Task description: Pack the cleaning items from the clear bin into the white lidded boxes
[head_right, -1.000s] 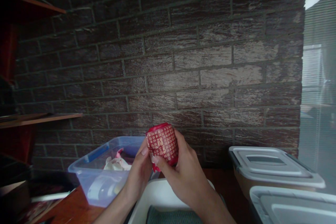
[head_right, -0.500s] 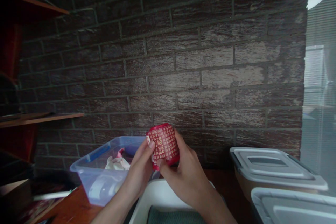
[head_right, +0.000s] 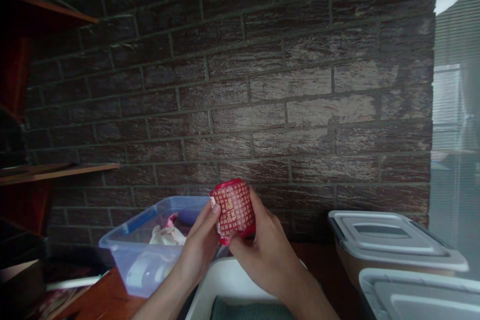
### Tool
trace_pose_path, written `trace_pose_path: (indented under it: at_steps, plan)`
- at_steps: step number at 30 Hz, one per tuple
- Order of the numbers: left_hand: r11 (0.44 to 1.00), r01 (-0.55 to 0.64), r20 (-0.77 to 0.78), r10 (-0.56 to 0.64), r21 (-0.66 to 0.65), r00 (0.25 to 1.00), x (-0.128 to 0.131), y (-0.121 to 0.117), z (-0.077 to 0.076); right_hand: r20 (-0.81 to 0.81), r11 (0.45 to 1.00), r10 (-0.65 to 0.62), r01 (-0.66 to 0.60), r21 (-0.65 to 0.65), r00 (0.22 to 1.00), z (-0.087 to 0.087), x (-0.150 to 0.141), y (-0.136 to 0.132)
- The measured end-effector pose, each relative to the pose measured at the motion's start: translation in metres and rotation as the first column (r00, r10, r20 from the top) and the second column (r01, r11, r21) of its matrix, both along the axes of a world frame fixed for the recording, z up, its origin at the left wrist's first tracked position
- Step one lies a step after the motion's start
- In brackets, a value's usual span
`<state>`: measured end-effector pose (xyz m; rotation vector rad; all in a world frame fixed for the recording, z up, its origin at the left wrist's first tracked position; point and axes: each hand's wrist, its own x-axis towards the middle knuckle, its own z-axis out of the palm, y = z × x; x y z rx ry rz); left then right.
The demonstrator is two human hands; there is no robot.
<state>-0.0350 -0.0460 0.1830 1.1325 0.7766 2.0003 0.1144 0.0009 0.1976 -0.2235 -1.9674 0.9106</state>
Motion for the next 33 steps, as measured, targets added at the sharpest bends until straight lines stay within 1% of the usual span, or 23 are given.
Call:
trace_pose_path:
  at_steps: [5, 12, 17, 19, 22, 25, 28, 33]
  plan:
    - [1.0, 0.004, -0.066, -0.003, 0.012, 0.998, -0.001, -0.001, 0.0, 0.007, 1.0, -0.012, 0.011, 0.011, 1.0, -0.001, -0.002, 0.001]
    - [0.997, -0.066, -0.171, 0.07, 0.027, 0.983, -0.003, -0.003, 0.004, -0.002, 0.995, -0.086, 0.086, 0.057, 0.996, -0.001, -0.003, 0.004]
    - [0.998, -0.066, -0.26, 0.068, 0.015, 0.963, 0.0, -0.006, 0.007, -0.006, 0.994, -0.097, 0.097, 0.048, 0.995, -0.001, -0.002, 0.005]
    - [0.997, -0.072, -0.267, 0.072, 0.008, 0.961, 0.0, -0.004, 0.005, 0.003, 0.994, -0.1, 0.099, 0.043, 0.995, -0.001, -0.001, 0.004]
    - [0.996, -0.085, -0.242, 0.08, -0.01, 0.967, -0.003, 0.0, -0.001, 0.015, 0.993, -0.111, 0.111, 0.039, 0.994, -0.001, -0.001, 0.004]
    - [0.989, -0.147, -0.214, 0.145, 0.006, 0.966, -0.007, 0.005, -0.008, 0.016, 0.992, -0.115, 0.115, 0.049, 0.993, -0.003, -0.001, 0.004]
    - [0.981, -0.192, -0.211, 0.192, 0.019, 0.958, -0.01, 0.007, -0.011, 0.024, 0.992, -0.116, 0.115, 0.052, 0.993, -0.004, -0.001, 0.004]
    - [0.99, -0.138, -0.254, 0.137, 0.014, 0.957, -0.01, 0.006, -0.006, 0.037, 0.994, -0.108, 0.106, 0.038, 0.993, -0.004, -0.001, 0.004]
